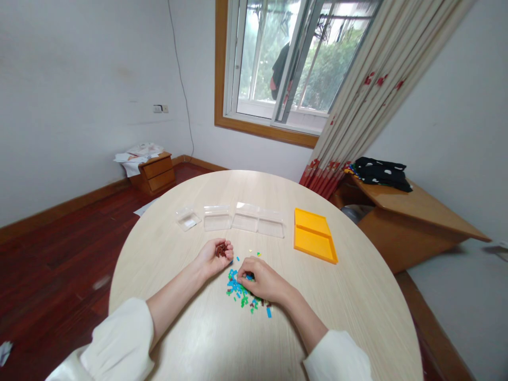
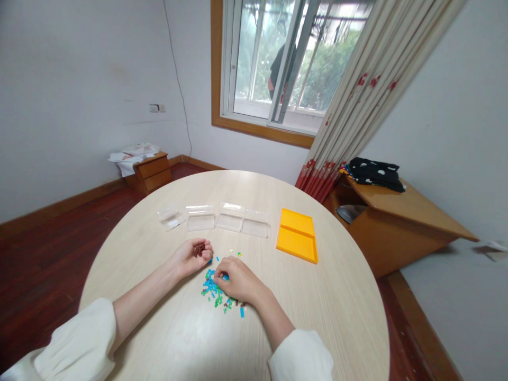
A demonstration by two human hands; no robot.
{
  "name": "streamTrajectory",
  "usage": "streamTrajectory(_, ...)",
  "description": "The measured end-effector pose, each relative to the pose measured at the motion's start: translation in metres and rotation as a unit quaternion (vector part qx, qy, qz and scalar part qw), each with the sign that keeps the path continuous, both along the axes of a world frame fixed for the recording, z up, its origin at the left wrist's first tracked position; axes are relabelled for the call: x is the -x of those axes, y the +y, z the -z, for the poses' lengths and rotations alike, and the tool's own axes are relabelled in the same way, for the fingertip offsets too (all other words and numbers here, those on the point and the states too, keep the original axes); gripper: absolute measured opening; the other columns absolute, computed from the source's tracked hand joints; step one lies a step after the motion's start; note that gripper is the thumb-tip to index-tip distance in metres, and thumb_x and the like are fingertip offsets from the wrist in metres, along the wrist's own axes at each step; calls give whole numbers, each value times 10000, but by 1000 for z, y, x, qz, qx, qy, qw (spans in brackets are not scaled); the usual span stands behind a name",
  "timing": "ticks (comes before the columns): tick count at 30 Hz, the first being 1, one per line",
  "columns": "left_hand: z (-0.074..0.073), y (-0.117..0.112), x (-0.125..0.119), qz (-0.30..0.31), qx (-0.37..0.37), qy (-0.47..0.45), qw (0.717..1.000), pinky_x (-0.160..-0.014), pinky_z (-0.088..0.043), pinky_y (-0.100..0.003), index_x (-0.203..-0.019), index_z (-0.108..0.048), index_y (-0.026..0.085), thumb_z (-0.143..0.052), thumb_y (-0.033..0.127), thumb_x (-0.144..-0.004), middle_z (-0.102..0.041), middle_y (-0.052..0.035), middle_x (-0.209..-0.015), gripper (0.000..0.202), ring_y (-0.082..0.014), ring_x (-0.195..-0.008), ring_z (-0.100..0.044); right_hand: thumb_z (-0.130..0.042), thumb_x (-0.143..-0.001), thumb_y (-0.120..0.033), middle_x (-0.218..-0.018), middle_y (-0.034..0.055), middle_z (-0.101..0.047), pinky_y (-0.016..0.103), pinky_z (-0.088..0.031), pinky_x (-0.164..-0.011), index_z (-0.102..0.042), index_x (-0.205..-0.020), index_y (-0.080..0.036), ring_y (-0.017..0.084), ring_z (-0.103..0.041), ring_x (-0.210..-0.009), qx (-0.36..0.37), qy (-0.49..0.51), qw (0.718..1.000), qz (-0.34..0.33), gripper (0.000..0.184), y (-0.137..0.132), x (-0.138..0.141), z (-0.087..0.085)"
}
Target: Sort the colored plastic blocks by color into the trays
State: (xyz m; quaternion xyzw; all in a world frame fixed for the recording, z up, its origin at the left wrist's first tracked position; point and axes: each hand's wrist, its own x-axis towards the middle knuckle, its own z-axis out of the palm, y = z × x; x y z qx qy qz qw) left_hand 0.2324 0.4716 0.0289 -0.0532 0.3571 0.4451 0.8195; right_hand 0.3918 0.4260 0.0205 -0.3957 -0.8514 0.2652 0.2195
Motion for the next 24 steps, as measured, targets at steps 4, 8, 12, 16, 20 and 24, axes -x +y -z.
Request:
streamTrajectory(4,4,1,-1,-5,1,8,1000,-367,-385,-174,-664,-443,139,-382,78,-798,-447,-30,-561,159,-97,-471,-426,-533,-794,-147,-712,8,-581,237,-410,-660,-597,-734,-160,126,-525,-696,18,36,998,41,88,2,-1,-1)
streamTrajectory(8,7,2,-1,-1,-5,19,1000,-475,-502,-282,-738,-478,118,-379,103,-802,-501,-63,-618,119,-151,-559,-527,-473,-826,-200,-662,-7,-582,230,-418,-600,-576,-770,-165,116,-523,-617,19,153,978,143,122,7,-2,-1)
streamTrajectory(12,6,0,-3,43,-8,10,999,-566,-542,-367,-876,-501,74,-358,122,-816,-545,-104,-715,162,-198,-677,-593,-488,-811,-233,-694,18,-619,253,-436,-634,-588,-759,-169,139,-555,-660,-49,229,949,210,130,8,-2,-3)
streamTrajectory(16,7,-4,-6,83,-3,-16,996,-619,-549,-388,-959,-491,61,-350,77,-799,-557,-100,-745,214,-197,-718,-613,-497,-813,-239,-738,32,-644,268,-456,-658,-617,-788,-175,149,-575,-685,-92,240,942,215,139,5,-1,-5)
streamTrajectory(20,9,-6,-8,114,-9,-43,992,-656,-543,-403,-966,-497,36,-372,73,-781,-568,-114,-745,227,-213,-731,-622,-504,-820,-235,-822,54,-658,288,-472,-687,-637,-923,-185,159,-591,-736,-108,228,950,184,175,5,-2,-3)
streamTrajectory(24,6,-8,-8,115,-9,-39,993,-600,-542,-360,-933,-503,50,-378,68,-779,-556,-93,-694,199,-192,-671,-611,-506,-824,-238,-853,61,-661,289,-473,-683,-636,-957,-187,158,-593,-742,-104,228,949,189,192,7,-5,-4)
